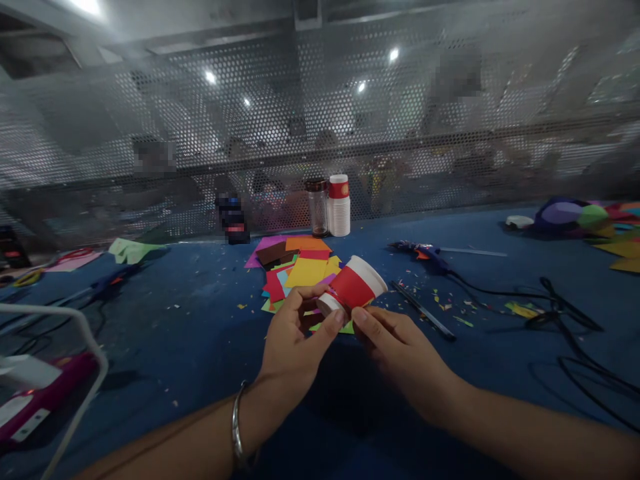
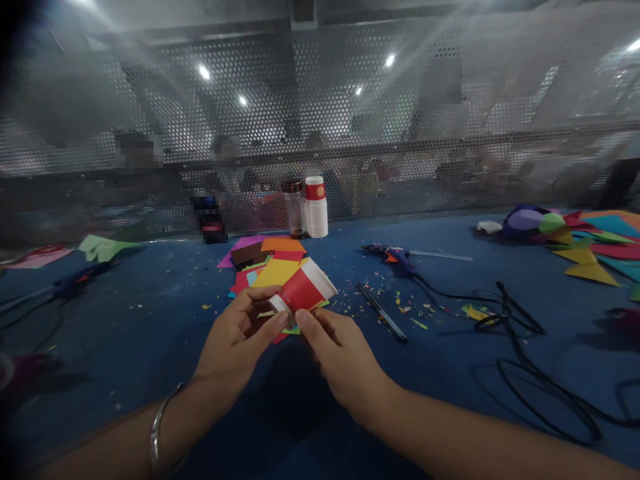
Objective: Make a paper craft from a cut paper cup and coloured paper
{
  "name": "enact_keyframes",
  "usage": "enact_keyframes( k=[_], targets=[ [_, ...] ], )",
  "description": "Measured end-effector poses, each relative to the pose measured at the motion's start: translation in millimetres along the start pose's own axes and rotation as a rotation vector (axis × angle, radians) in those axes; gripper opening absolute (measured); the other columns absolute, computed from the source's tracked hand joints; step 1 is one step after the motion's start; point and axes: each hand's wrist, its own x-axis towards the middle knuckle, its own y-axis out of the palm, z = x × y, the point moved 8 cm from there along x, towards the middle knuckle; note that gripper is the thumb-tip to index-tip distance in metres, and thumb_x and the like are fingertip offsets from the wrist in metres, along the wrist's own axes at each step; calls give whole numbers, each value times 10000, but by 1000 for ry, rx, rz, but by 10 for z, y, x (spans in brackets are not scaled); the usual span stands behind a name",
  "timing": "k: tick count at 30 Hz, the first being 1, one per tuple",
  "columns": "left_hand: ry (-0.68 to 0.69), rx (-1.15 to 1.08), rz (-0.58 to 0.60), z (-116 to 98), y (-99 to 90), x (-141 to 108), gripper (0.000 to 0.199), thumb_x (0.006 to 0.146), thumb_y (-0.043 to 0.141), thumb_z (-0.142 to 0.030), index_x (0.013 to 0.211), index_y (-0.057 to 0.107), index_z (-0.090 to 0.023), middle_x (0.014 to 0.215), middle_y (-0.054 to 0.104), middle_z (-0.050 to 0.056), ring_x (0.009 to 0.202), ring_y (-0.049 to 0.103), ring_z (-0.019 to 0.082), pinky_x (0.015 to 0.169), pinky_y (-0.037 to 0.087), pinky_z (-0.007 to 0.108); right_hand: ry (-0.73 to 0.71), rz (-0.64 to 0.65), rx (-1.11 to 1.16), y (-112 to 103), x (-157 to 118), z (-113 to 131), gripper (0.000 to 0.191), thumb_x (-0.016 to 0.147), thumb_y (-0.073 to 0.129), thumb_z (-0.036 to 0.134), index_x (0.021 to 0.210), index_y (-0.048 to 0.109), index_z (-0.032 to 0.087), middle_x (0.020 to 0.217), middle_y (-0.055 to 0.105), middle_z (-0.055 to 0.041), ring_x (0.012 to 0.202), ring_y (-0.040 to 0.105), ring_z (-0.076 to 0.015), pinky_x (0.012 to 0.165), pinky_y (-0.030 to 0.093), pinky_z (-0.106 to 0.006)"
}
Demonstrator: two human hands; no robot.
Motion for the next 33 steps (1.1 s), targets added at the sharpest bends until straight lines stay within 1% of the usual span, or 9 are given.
enact_keyframes(
  k=[5,9,12,17,20,22,25,29,33],
  targets=[
    [-19,8,-20,-2,-4,5,432,722,765,-387,1054,599,-166,994,708,91,897,686,215,794,563,343,10,-9,-47,-16,4,-30,478,830,569,642,664,448,210,540,301,86,457,214,-70,399,146,-224],
    [-53,-1,-23,-8,0,8,436,693,778,-382,1029,598,-171,961,710,82,889,691,222,790,569,356,-28,-13,-62,-19,12,-20,484,846,552,633,642,439,208,543,305,80,481,234,-79,421,170,-231],
    [-68,3,-23,3,-2,15,452,684,782,-380,1037,595,-168,965,708,86,892,689,224,799,566,364,-44,-7,-66,-17,16,-16,465,850,559,612,651,462,204,555,313,76,493,242,-84,433,189,-233],
    [-56,5,-14,29,-21,35,455,683,789,-369,1039,588,-170,969,708,89,893,687,221,815,563,369,-1,-24,-60,-42,21,-34,476,837,556,634,638,435,218,536,272,87,461,199,-80,416,167,-239],
    [-58,5,-10,46,-27,48,494,675,793,-352,1076,578,-160,1025,702,107,940,685,230,847,559,379,0,-31,-55,-60,31,-29,489,836,543,648,632,411,223,533,264,89,458,191,-80,416,167,-238],
    [-55,-2,3,43,-18,54,499,679,789,-338,1092,574,-160,1068,698,116,979,683,236,877,553,389,-49,-41,-89,-79,39,2,492,850,521,647,631,415,220,551,287,77,477,219,-87,426,182,-240],
    [-47,-21,32,26,6,56,448,704,771,-324,1080,580,-172,1081,704,106,1001,686,236,901,547,394,-131,-58,-200,-109,43,45,468,888,478,619,651,433,218,589,303,61,512,255,-102,449,208,-246],
    [-20,-11,38,-4,8,44,452,717,769,-337,1102,582,-191,1111,699,94,1020,683,238,884,559,379,-222,-65,-343,-122,26,102,428,919,458,555,655,428,220,615,332,47,558,315,-121,502,256,-259],
    [-14,-21,82,-24,49,14,478,714,775,-345,1121,569,-201,1143,691,100,1017,689,240,881,562,375,-331,-37,-438,-86,-18,189,367,947,447,488,712,509,213,677,460,15,645,429,-147,584,324,-269]
  ],
)
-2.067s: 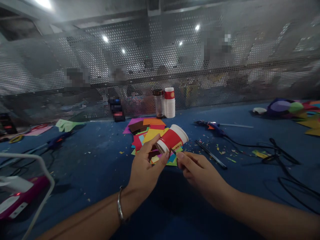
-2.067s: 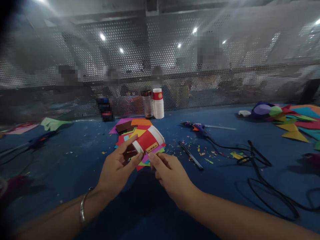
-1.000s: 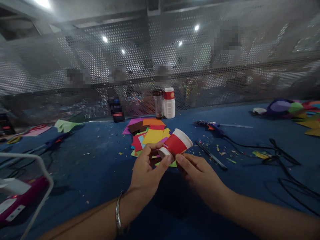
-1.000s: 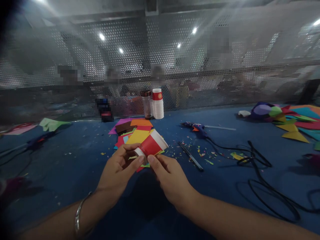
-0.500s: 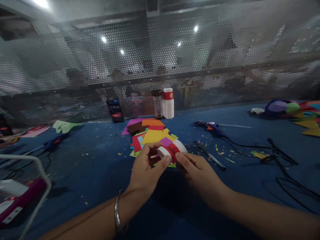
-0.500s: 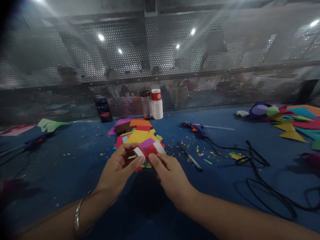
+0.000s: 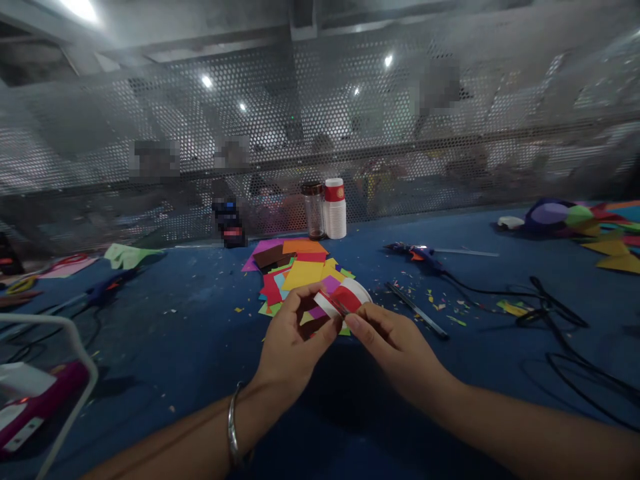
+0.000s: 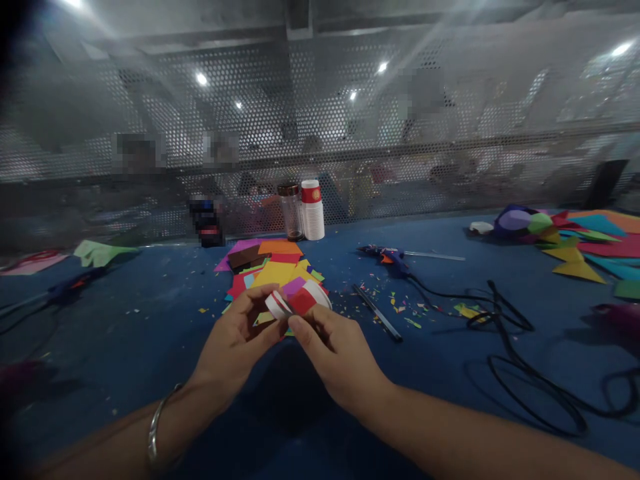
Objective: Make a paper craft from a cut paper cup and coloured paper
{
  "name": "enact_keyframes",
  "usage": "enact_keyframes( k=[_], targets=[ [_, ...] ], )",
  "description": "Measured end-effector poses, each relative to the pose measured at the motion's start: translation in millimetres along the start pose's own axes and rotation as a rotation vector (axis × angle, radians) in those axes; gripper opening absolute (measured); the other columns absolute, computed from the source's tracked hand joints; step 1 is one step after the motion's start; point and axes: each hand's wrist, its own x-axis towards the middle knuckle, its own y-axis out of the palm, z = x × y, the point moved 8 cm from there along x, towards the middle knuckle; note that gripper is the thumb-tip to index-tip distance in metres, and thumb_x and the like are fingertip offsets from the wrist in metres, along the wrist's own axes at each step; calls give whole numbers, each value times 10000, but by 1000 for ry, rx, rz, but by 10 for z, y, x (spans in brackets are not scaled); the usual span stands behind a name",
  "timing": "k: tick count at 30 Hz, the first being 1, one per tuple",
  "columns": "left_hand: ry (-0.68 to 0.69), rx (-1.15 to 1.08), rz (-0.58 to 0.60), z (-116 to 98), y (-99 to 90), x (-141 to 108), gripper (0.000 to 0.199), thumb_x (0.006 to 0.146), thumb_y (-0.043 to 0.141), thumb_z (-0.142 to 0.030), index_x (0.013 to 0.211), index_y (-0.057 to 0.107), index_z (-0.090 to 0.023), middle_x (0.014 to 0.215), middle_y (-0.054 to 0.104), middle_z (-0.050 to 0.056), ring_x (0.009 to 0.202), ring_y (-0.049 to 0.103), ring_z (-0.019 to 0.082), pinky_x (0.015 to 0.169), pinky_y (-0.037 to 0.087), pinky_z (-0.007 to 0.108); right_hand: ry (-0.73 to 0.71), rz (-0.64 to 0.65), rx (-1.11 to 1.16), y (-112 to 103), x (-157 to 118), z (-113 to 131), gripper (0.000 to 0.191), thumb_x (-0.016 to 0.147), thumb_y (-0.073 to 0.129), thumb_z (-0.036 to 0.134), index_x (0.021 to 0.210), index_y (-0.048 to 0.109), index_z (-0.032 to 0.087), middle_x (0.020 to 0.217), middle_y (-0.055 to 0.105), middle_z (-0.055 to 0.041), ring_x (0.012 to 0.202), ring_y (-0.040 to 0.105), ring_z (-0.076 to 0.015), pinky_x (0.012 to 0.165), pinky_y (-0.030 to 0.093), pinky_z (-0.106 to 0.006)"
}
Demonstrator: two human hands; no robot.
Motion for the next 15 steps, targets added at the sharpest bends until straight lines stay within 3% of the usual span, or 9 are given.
enact_keyframes(
  k=[4,15],
  targets=[
    [16,-1,44,-38,54,-32,481,725,769,-321,1140,557,-199,1173,684,106,1031,686,234,927,545,377,-18,-10,-42,-18,-16,35,344,937,479,458,689,505,220,644,479,19,608,435,-144,562,312,-267],
    [19,26,25,-37,32,-37,533,719,781,-307,1173,532,-179,1216,652,140,1046,677,260,930,541,422,-40,3,-82,-31,-16,84,332,944,461,433,692,498,221,625,480,25,581,432,-134,542,308,-264]
  ],
)
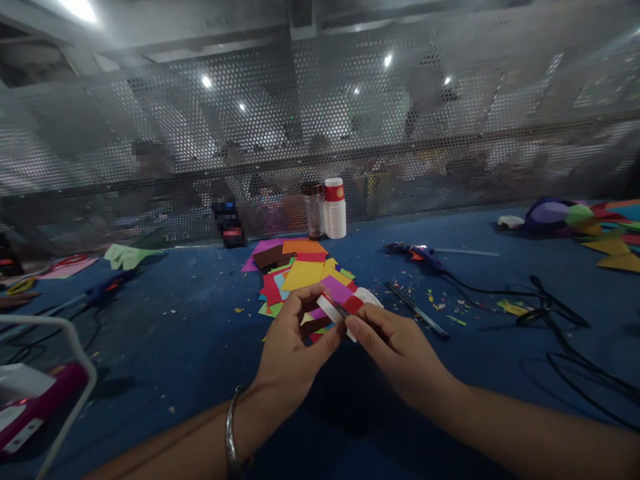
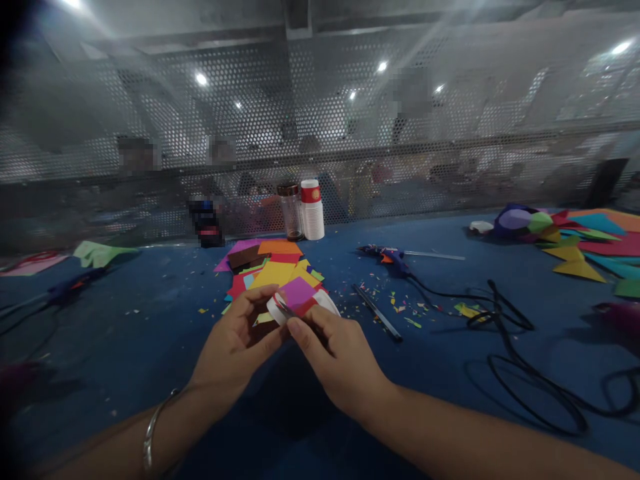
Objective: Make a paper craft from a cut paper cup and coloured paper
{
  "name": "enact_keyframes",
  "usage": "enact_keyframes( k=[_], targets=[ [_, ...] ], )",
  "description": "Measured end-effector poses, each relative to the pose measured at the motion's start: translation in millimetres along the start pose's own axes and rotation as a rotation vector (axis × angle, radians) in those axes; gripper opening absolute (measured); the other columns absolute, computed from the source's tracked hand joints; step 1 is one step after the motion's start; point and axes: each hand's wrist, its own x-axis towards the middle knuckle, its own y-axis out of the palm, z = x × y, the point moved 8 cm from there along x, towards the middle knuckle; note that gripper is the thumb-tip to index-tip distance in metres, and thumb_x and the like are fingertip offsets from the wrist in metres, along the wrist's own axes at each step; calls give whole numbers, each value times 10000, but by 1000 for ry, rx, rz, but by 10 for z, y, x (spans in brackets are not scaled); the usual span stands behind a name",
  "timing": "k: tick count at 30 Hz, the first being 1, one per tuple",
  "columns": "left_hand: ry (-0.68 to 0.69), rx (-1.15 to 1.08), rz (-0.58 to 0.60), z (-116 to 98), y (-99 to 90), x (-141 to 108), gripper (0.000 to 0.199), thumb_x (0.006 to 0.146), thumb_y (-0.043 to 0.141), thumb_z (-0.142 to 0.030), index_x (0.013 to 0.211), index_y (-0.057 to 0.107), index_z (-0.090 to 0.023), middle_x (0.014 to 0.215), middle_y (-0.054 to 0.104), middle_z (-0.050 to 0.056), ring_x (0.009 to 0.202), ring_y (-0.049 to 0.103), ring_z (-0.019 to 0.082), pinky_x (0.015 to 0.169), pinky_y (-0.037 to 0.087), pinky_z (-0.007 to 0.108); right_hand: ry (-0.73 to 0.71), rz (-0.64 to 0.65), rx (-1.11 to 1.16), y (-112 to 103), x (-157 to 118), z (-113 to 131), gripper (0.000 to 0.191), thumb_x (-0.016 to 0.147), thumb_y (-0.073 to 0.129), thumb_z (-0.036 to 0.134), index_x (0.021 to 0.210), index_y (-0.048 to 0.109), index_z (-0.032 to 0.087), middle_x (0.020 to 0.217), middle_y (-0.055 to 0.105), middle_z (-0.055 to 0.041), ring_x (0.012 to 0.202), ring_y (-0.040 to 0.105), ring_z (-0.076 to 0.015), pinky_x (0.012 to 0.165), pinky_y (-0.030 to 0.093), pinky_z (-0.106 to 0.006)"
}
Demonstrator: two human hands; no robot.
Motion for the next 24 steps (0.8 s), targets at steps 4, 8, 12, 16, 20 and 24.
enact_keyframes(
  k=[4,8,12,16,20,24],
  targets=[
    [-1,7,-12,4,-13,10,540,704,794,-307,1159,537,-169,1173,665,139,1026,682,260,924,540,421,-18,-9,-5,-7,-2,12,342,954,453,428,685,488,220,623,475,26,582,429,-132,545,308,-264],
    [-32,-19,-4,31,-1,1,528,704,792,-318,1149,546,-173,1171,671,127,1030,680,252,941,532,415,-23,7,-5,12,-11,11,342,968,430,433,720,517,213,645,488,23,604,451,-132,560,325,-261],
    [-48,-12,-10,55,-11,-2,519,695,799,-328,1123,554,-166,1133,680,117,1002,684,249,935,534,420,-53,-16,-20,-3,-4,33,356,966,428,434,702,501,207,637,477,29,591,438,-123,547,324,-249],
    [-53,1,-1,67,-22,10,508,697,799,-326,1115,557,-170,1127,677,117,985,687,258,929,532,442,-46,-30,-5,-7,8,22,375,971,408,427,673,472,209,626,472,29,588,439,-122,547,336,-244],
    [-53,15,0,69,-36,19,497,708,789,-315,1127,562,-175,1163,669,129,1006,679,268,934,522,453,-28,-61,20,-29,12,-2,391,969,398,445,659,452,213,627,433,30,588,414,-123,538,328,-244],
    [-58,34,-13,67,-49,19,522,711,783,-309,1159,553,-171,1189,664,139,1015,673,271,929,515,448,7,-113,65,-84,22,-45,405,964,404,472,645,416,224,608,383,40,557,358,-121,500,296,-246]
  ],
)
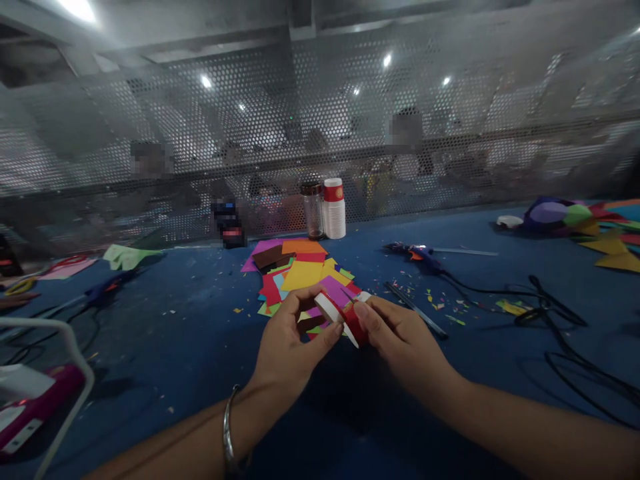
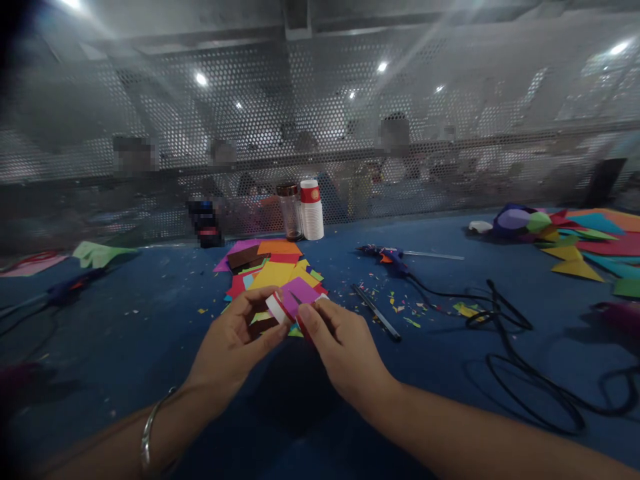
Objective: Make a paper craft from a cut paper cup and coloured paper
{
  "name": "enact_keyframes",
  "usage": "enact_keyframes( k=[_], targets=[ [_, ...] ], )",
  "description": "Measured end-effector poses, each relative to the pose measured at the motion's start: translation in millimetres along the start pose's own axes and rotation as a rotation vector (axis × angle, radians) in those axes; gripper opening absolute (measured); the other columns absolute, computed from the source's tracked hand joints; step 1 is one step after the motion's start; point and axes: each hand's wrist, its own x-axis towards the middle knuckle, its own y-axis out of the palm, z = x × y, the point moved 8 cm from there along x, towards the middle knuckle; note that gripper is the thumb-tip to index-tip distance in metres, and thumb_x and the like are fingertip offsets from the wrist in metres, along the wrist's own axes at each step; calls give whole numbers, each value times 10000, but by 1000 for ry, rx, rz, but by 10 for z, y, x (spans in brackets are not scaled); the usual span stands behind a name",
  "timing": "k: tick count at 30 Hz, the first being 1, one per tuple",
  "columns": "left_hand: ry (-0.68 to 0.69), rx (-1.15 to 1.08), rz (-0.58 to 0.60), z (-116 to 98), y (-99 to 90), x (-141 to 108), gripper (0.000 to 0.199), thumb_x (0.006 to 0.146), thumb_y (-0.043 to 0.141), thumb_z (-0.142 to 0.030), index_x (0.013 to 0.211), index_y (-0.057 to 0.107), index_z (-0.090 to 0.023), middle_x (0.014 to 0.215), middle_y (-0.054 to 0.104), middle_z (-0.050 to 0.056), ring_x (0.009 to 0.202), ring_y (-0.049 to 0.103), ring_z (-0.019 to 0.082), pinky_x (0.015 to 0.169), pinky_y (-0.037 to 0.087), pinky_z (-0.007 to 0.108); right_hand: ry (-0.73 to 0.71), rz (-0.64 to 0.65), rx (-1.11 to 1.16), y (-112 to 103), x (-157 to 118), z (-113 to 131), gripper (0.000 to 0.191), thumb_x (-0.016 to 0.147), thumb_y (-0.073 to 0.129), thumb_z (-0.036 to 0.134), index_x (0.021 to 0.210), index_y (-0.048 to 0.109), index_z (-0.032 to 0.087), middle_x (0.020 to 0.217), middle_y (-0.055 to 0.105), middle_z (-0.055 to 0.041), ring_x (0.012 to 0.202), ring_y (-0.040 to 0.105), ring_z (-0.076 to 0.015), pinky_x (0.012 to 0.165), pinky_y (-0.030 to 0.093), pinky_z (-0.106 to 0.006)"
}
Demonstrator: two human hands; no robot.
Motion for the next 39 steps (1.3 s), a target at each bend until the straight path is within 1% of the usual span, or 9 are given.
enact_keyframes(
  k=[4,9,12,16,20,23,26,32,39],
  targets=[
    [-1,-11,-13,-13,-7,-6,516,701,791,-281,1149,557,-178,1160,675,120,1001,677,259,914,522,417,9,23,2,16,12,-24,402,962,413,477,655,439,218,627,416,33,577,380,-124,525,314,-249],
    [10,-181,1,-25,14,-2,472,718,788,-218,1137,572,-218,1089,701,55,1016,667,205,883,526,319,26,45,-12,35,2,-42,393,944,441,504,682,474,213,640,432,32,597,403,-129,546,320,-258],
    [-36,-289,-11,-17,21,7,456,712,782,-186,1124,591,-225,1042,712,31,980,662,176,862,524,286,51,29,28,11,-2,-44,390,933,451,525,706,487,210,655,439,31,601,400,-128,546,322,-259],
    [-141,-407,-33,-13,25,7,456,671,743,-126,1094,593,-206,956,714,30,861,661,160,814,526,276,50,1,58,-41,6,-10,383,921,464,518,692,482,211,629,437,36,582,395,-123,525,313,-254],
    [-185,-525,16,-38,57,16,365,679,658,-98,1034,628,-175,895,694,36,768,634,141,746,528,250,74,-27,81,-103,21,-20,377,908,457,528,694,460,218,616,420,42,562,376,-120,508,302,-255],
    [-224,-618,60,-37,96,20,299,690,618,-99,980,661,-154,881,677,45,763,625,147,703,532,240,70,-31,24,-140,35,-5,375,909,449,528,707,485,213,622,450,34,563,394,-124,513,313,-259],
    [-277,-694,82,-23,133,4,272,704,606,-119,965,676,-149,899,678,56,788,634,168,688,550,257,28,-23,-40,-154,46,45,381,921,451,517,711,519,207,632,480,29,580,427,-127,534,335,-258],
    [-293,-696,119,-8,161,-44,271,712,622,-109,973,683,-152,1011,680,74,881,627,186,742,569,287,-43,31,-148,-103,42,94,369,940,465,476,694,523,208,625,536,24,576,475,-126,535,350,-252],
    [-273,-646,152,2,167,-77,304,697,673,-145,1000,677,-174,1015,663,55,906,610,173,776,542,267,-63,29,-221,-117,16,124,368,941,450,479,696,518,213,608,552,15,549,477,-129,506,346,-254]
  ],
)
